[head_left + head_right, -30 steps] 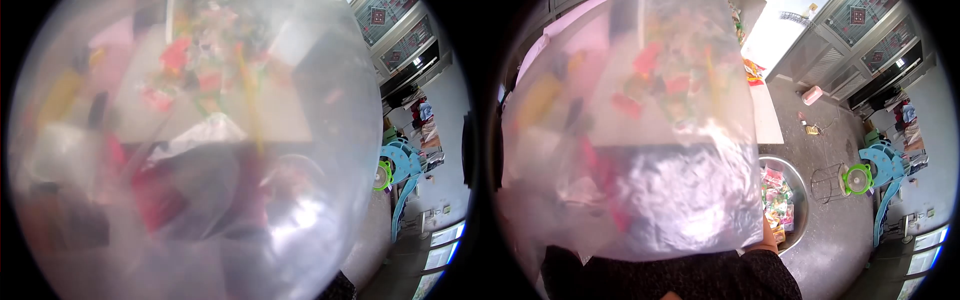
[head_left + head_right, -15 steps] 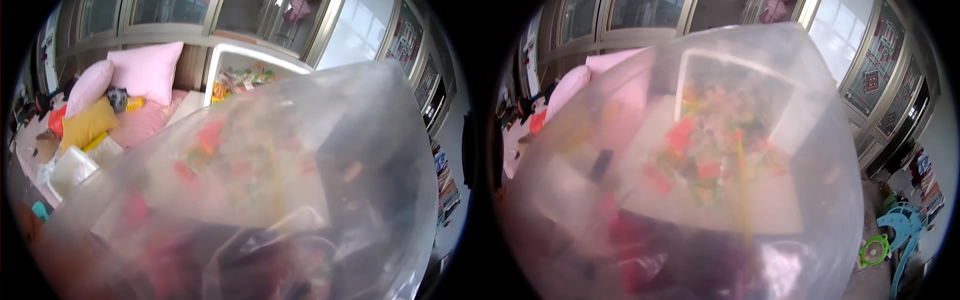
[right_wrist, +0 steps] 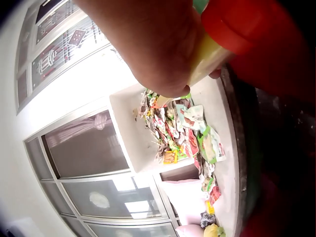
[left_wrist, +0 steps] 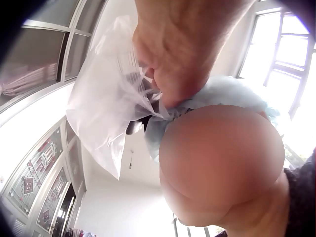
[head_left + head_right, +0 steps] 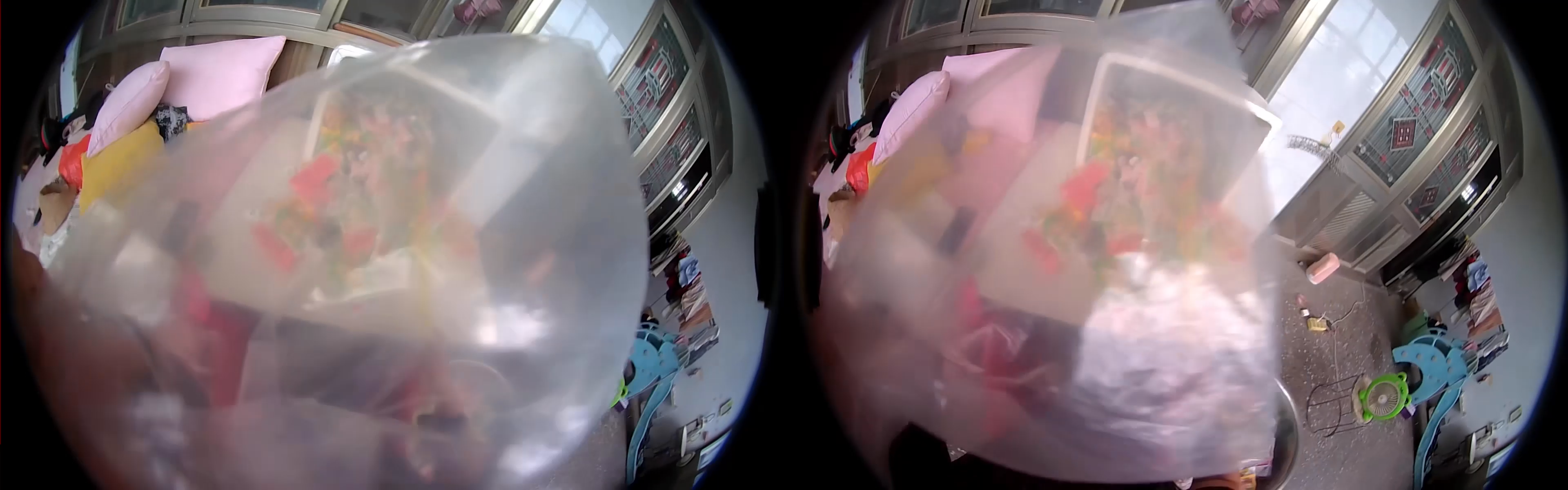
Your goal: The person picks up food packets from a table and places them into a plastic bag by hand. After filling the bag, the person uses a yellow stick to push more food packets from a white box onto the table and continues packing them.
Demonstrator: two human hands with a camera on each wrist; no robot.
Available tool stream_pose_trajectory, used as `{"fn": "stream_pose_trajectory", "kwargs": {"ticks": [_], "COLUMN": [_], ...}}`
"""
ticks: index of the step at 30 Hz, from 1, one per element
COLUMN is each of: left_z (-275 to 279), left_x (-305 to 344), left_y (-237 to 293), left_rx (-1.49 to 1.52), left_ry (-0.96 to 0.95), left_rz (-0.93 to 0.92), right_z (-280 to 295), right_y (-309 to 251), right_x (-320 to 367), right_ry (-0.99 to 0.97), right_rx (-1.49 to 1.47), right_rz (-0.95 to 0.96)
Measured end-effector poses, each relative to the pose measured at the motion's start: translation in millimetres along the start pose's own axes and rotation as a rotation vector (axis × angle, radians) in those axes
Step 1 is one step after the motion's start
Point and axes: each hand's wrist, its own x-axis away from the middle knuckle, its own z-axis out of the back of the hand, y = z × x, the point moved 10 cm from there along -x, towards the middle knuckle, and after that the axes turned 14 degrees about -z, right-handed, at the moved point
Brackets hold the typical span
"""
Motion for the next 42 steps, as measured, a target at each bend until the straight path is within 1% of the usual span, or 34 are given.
{"fn": "stream_pose_trajectory", "kwargs": {"ticks": [3, 6, 7, 10, 12, 13, 15, 16, 17, 18, 19, 20, 22, 25, 28, 31, 34, 37, 40, 42], "left_z": [32.5, 43.2, 42.2, 18.8, -13.4, -28.6, -66.6, -81.9, -102.2, -111.7, -125.5, -145.8, -181.4, -209.2, -211.2, -212.1, -214.7, -217.3, -214.7, -215.0], "left_x": [-1.0, 7.4, 15.2, 48.1, 74.2, 89.3, 132.6, 149.6, 170.3, 175.0, 198.8, 220.0, 257.8, 308.6, 327.0, 339.9, 351.5, 357.4, 350.6, 349.2], "left_y": [-2.9, -12.9, -19.7, -47.1, -65.3, -76.5, -87.0, -84.8, -87.5, -76.5, -75.3, -70.1, -58.1, -46.5, -42.8, -44.2, -52.0, -53.9, -53.6, -54.5], "left_rx": [-0.23, -0.412, -0.47, -0.598, -0.678, -0.627, -0.558, -0.538, -0.482, -0.5, -0.463, -0.406, -0.29, -0.122, -0.082, -0.085, -0.134, -0.137, -0.133, -0.129], "left_ry": [0.045, 0.073, 0.078, 0.08, -0.056, -0.107, -0.16, -0.131, -0.23, -0.206, -0.198, -0.269, -0.408, -0.526, -0.479, -0.43, -0.417, -0.46, -0.475, -0.457], "left_rz": [0.025, 0.064, 0.086, 0.134, 0.213, 0.312, 0.348, 0.315, 0.371, 0.303, 0.374, 0.395, 0.429, 0.615, 0.671, 0.702, 0.786, 0.869, 0.871, 0.859], "right_z": [-0.9, -5.7, -7.7, -11.6, -10.9, -9.3, -9.3, -9.6, -9.9, -8.5, -7.9, -7.4, -5.4, -5.5, -1.1, 7.2, 17.7, 15.6, 17.2, 17.0], "right_y": [-22.0, -44.1, -39.2, -24.2, -28.9, -31.5, 10.3, 24.6, 39.5, 46.9, 49.2, 51.6, 50.8, 41.8, 28.6, -0.8, -12.8, -8.4, -8.7, 9.5], "right_x": [-9.3, -25.8, -29.8, -29.9, -7.5, 1.2, -10.4, -6.9, -3.8, 4.9, 13.0, 21.1, 42.2, 60.2, 42.7, 12.8, -31.5, -36.4, -13.9, 0.2], "right_ry": [0.013, 0.019, 0.013, -0.039, -0.036, -0.034, -0.029, -0.022, -0.014, -0.004, -0.016, -0.028, -0.091, -0.171, -0.102, -0.029, 0.157, 0.029, 0.031, -0.02], "right_rx": [0.006, 0.048, 0.079, 0.073, 0.127, 0.156, 0.216, 0.229, 0.241, 0.238, 0.214, 0.191, 0.099, -0.078, 0.016, -0.019, 0.205, 0.094, 0.065, 0.066], "right_rz": [0.004, -0.031, -0.045, 0.044, 0.067, 0.08, 0.123, 0.136, 0.15, 0.155, 0.128, 0.102, -0.01, -0.052, 0.204, 0.062, 0.17, -0.043, 0.028, 0.0]}}
